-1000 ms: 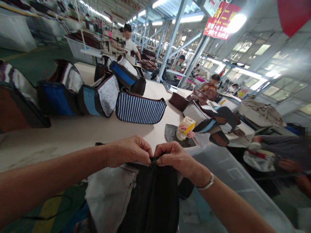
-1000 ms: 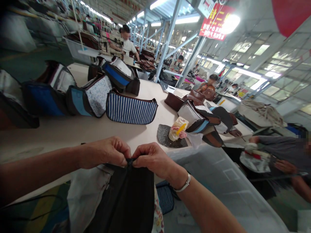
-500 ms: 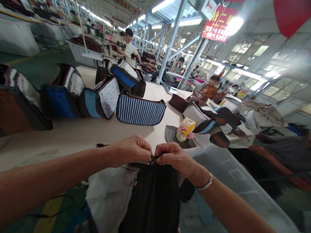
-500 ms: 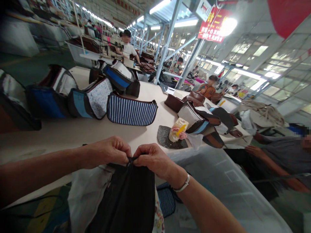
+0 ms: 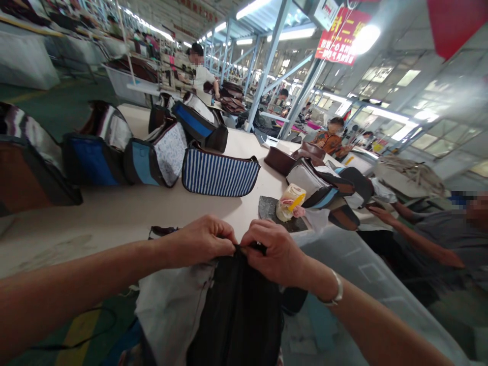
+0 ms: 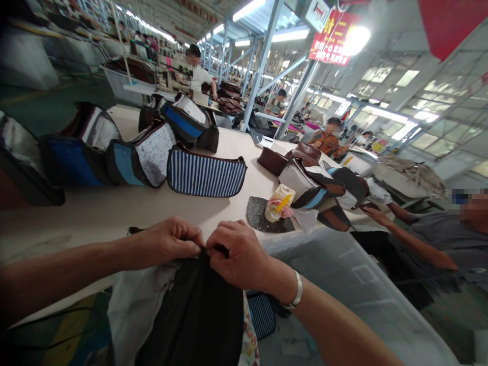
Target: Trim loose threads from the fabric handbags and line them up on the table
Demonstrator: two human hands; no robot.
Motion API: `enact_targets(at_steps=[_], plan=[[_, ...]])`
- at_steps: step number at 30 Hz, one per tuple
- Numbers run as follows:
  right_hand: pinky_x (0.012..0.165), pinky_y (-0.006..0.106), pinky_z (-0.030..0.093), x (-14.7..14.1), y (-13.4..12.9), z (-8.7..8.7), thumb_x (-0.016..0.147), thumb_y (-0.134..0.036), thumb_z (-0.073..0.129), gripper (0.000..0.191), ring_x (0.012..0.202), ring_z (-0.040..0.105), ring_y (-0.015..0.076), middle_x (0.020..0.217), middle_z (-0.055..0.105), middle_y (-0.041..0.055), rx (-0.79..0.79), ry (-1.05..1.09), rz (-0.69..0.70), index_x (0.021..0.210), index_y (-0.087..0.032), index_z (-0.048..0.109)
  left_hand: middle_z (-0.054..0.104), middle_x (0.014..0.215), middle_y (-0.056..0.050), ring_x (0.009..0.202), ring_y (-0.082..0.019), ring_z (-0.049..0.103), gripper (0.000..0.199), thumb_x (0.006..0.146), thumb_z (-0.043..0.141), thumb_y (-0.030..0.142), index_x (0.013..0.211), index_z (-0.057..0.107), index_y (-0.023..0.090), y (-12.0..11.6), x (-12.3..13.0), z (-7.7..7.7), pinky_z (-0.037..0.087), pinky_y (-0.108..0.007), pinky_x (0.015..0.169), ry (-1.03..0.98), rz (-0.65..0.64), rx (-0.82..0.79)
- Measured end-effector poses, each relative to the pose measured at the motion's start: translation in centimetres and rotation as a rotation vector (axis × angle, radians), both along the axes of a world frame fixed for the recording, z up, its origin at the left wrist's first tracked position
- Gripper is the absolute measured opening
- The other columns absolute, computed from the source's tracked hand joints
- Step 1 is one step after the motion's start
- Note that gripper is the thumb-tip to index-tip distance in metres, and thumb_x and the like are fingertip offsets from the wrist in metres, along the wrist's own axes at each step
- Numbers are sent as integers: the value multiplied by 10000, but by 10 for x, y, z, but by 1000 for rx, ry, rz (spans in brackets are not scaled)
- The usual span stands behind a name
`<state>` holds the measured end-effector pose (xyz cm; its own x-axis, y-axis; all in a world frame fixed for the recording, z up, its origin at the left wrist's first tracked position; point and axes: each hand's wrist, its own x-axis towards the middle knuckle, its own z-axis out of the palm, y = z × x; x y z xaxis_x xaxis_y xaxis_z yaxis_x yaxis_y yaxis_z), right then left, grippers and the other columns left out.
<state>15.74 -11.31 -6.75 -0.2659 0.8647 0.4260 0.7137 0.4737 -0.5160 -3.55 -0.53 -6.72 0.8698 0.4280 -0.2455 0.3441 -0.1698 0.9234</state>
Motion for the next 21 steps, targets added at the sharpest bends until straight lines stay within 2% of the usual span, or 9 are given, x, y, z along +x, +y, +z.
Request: enact_targets(at_steps=[2,5,9,11,13,15,17,19,21], plan=[[743,337,364,0,-4,2,823,-107,557,102,704,514,148,715,604,12,195,-188,63,788,-157,640,485,614,28,573,-125,362,210,739,657,350,776,721,154,5,0,0,252,-250,510,-39,-39,-82],[804,378,377,-3,-11,7,897,-135,547,112,705,459,173,717,611,25,363,-398,103,849,-160,645,542,736,-21,719,-169,437,325,820,651,471,750,688,156,10,1,1,325,-262,603,-83,-101,-131],[885,392,393,-7,-23,11,901,-84,559,123,695,428,177,679,591,13,459,-465,82,885,-164,650,263,648,54,609,-121,187,559,856,679,643,646,414,198,6,0,-4,169,-283,552,-47,-229,-279],[917,404,397,-4,-31,11,893,-98,572,109,711,469,174,720,629,21,367,-313,99,901,-166,658,227,649,66,603,-114,143,579,838,717,644,660,391,201,0,-2,-6,126,-297,549,-43,-247,-329],[932,401,407,2,-37,9,923,-162,575,100,762,544,177,802,683,36,136,-4,112,935,-170,674,278,635,62,589,-110,179,539,821,728,637,681,471,185,-7,-3,-5,130,-297,542,-31,-231,-331],[903,375,434,11,-40,6,985,-255,537,174,823,600,188,870,709,48,-126,358,95,1016,-179,690,335,619,53,575,-111,228,467,796,726,592,707,550,169,-16,-3,1,149,-291,536,-16,-199,-304],[911,364,453,17,-38,4,1025,-350,495,274,929,626,211,952,711,74,-282,583,101,1088,-177,698,361,605,49,562,-111,253,352,774,695,490,700,581,165,-26,-1,13,167,-287,531,-17,-148,-227],[991,382,445,21,-33,6,1030,-456,478,383,1063,618,246,1047,692,112,-320,630,188,1084,-151,703,388,603,44,555,-109,284,243,749,645,380,653,571,170,-36,1,28,192,-283,524,-44,-109,-98],[1021,395,440,23,-29,16,1017,-558,463,487,1088,609,264,1070,667,131,-320,554,324,1001,-133,701,441,625,32,569,-114,353,179,721,601,295,602,550,172,-45,1,47,241,-275,524,-86,-100,46]])
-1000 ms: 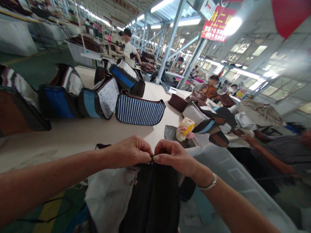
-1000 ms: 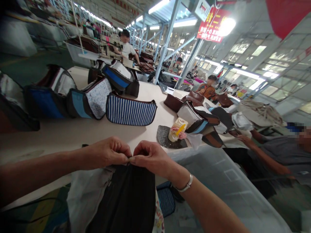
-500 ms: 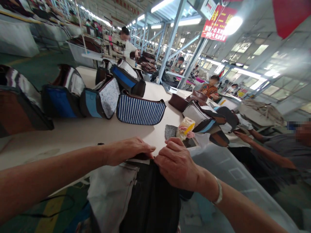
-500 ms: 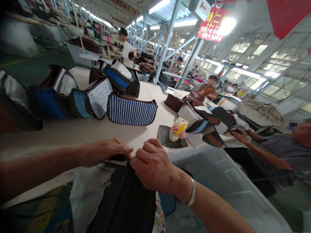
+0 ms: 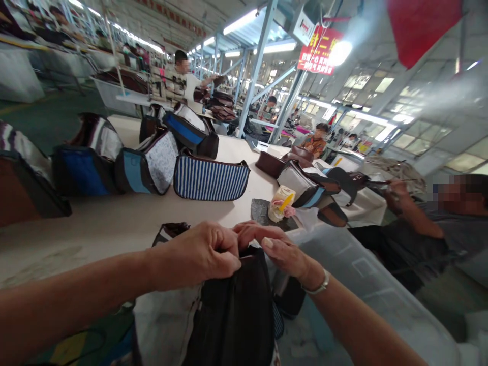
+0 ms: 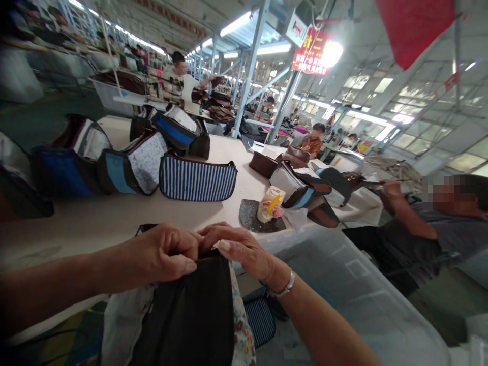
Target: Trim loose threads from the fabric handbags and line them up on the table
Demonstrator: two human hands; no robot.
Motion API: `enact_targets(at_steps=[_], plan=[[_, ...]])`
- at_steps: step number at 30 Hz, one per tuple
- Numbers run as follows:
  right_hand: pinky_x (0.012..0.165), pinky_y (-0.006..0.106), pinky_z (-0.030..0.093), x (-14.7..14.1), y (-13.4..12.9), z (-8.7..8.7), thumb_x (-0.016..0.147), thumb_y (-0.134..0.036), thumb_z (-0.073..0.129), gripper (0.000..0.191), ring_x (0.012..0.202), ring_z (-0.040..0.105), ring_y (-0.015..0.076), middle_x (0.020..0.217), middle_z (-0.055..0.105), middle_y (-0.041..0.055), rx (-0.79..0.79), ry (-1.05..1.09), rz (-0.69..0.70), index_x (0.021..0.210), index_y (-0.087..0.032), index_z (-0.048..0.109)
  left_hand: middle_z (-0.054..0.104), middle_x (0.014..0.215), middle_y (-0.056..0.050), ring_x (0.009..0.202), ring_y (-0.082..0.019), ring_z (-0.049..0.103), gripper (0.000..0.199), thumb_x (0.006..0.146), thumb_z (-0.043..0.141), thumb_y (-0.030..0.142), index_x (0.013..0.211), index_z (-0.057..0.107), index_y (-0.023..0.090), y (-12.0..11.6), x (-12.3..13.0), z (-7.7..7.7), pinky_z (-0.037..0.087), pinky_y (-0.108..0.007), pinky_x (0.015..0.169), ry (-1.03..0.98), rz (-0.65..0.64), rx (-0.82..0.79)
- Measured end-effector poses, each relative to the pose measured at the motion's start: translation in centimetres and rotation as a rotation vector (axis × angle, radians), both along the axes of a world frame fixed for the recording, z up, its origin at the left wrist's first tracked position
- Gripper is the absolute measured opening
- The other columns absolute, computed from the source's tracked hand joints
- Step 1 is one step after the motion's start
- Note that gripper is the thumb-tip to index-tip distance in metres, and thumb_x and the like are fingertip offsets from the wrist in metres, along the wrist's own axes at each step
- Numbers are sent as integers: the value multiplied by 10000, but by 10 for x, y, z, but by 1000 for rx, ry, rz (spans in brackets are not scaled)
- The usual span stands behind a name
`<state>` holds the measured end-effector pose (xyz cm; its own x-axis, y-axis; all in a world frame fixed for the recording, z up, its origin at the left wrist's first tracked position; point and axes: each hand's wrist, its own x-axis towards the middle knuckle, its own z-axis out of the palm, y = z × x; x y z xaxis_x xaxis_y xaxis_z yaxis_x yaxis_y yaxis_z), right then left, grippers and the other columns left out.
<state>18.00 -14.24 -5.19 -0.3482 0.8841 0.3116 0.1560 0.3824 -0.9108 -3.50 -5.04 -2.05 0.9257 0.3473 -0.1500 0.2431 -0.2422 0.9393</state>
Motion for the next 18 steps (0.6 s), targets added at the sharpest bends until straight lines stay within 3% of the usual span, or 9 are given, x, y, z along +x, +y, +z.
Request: enact_targets(at_steps=[2,5,8,12,16,18], plan=[[949,379,472,0,1,16,986,-604,505,499,987,617,246,1001,652,115,60,-71,92,937,-137,676,476,636,25,592,-123,417,164,701,576,241,560,521,177,-4,-5,19,290,-269,531,-56,-8,114],[808,308,469,-3,-5,45,948,-525,629,379,836,572,181,875,606,54,141,-187,47,883,-151,640,477,634,20,602,-134,437,203,731,585,241,551,512,183,2,-16,41,321,-276,541,-141,-38,186],[688,258,417,-10,-9,59,963,-449,646,310,721,487,127,789,537,9,153,-242,25,868,-154,628,490,671,6,664,-153,469,232,779,599,251,571,522,181,18,-28,48,354,-288,614,-178,-134,261],[647,229,397,-22,-4,39,965,-411,675,275,704,461,104,805,540,2,44,-138,72,917,-144,628,519,721,10,673,-139,482,168,763,626,193,605,576,167,38,-40,36,360,-271,630,-95,-204,271],[615,206,380,-38,-2,17,944,-372,716,257,672,447,86,773,539,-15,-47,-76,104,884,-142,618,566,774,13,712,-145,517,25,716,644,170,696,658,163,38,-52,30,390,-248,652,18,-214,192],[615,203,386,-47,-5,17,946,-343,709,227,669,459,83,778,560,-14,-36,-110,111,881,-143,624,610,819,19,768,-163,547,194,668,623,128,836,704,183,30,-60,34,404,-238,680,102,-217,204]])
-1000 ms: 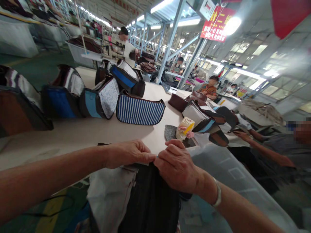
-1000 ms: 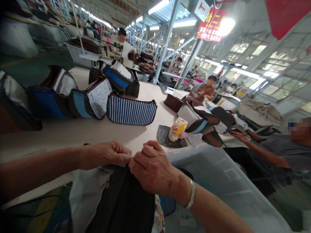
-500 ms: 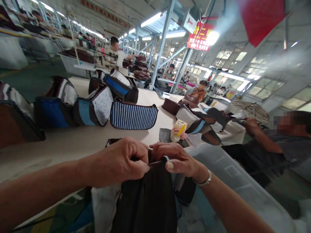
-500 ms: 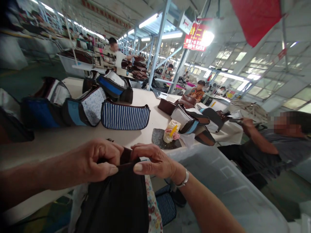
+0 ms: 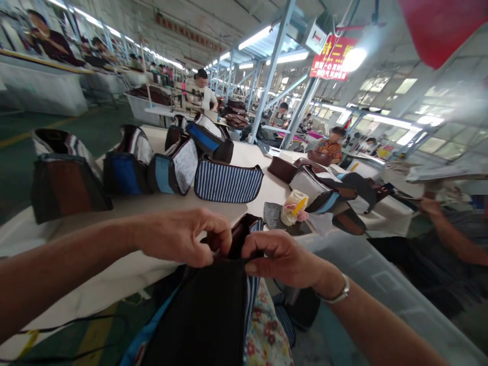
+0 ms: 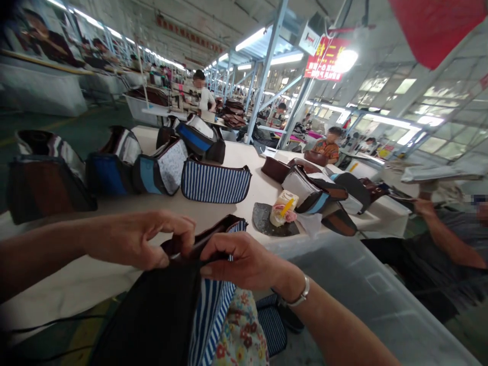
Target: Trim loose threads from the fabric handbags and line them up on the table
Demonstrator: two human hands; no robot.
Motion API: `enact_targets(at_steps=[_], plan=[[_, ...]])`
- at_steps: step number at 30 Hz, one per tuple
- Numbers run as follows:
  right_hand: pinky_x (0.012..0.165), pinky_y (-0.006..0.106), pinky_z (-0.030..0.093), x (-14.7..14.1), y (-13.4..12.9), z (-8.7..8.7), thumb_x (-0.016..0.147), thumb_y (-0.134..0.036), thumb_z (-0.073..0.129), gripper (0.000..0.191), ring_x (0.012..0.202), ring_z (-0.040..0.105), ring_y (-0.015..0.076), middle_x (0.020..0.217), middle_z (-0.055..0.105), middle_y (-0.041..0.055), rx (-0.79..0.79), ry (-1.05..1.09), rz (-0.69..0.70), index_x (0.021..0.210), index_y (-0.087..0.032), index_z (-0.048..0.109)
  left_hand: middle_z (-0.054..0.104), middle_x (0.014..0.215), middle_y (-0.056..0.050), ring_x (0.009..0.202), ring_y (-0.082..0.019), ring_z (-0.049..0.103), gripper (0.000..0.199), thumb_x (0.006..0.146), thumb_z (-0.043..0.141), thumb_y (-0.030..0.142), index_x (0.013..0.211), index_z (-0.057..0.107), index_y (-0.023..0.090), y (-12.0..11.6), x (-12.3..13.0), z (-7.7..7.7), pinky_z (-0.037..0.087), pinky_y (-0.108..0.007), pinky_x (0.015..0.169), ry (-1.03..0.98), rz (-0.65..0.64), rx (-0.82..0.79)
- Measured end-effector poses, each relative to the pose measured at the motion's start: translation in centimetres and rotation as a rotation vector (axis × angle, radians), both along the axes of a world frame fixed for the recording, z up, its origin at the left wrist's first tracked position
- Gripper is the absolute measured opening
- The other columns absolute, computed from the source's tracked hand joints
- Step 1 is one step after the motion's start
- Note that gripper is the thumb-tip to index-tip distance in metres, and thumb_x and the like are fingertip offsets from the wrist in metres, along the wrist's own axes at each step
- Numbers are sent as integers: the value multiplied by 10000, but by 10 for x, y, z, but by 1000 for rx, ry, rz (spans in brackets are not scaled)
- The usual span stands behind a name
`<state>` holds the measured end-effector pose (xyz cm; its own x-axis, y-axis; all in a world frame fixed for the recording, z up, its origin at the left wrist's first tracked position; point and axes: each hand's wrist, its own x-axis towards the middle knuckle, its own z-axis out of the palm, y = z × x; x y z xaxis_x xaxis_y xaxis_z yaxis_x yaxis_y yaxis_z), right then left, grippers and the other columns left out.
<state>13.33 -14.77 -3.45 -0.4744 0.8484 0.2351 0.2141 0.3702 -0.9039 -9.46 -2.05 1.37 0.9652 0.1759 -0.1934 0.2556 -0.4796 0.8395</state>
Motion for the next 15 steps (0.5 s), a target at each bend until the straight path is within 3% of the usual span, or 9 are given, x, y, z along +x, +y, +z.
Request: enact_targets(at_steps=[3,7,9,15], plan=[[619,201,390,-11,-4,6,948,-290,691,172,665,461,79,774,568,-13,50,-46,-51,884,-139,639,649,847,26,793,-179,565,358,642,600,117,958,730,222,-14,-11,7,398,-236,669,51,55,23],[627,202,413,-20,-5,8,931,-268,695,147,669,478,87,760,579,-11,85,-41,-110,881,-145,635,645,782,6,724,-185,549,188,735,713,317,878,774,211,-30,-15,2,380,-244,608,19,171,-18],[636,206,427,-23,-5,7,928,-269,695,140,679,492,92,770,592,-6,113,-46,-116,887,-149,636,625,747,0,689,-173,529,221,774,712,408,810,763,196,-35,-13,-5,370,-247,592,11,213,-11],[615,205,403,-25,-7,2,903,-240,704,120,663,471,90,749,575,-15,83,-45,-139,869,-149,633,590,736,-4,680,-160,504,150,757,638,311,708,690,180,-39,-9,-21,349,-260,591,-1,253,-73]])
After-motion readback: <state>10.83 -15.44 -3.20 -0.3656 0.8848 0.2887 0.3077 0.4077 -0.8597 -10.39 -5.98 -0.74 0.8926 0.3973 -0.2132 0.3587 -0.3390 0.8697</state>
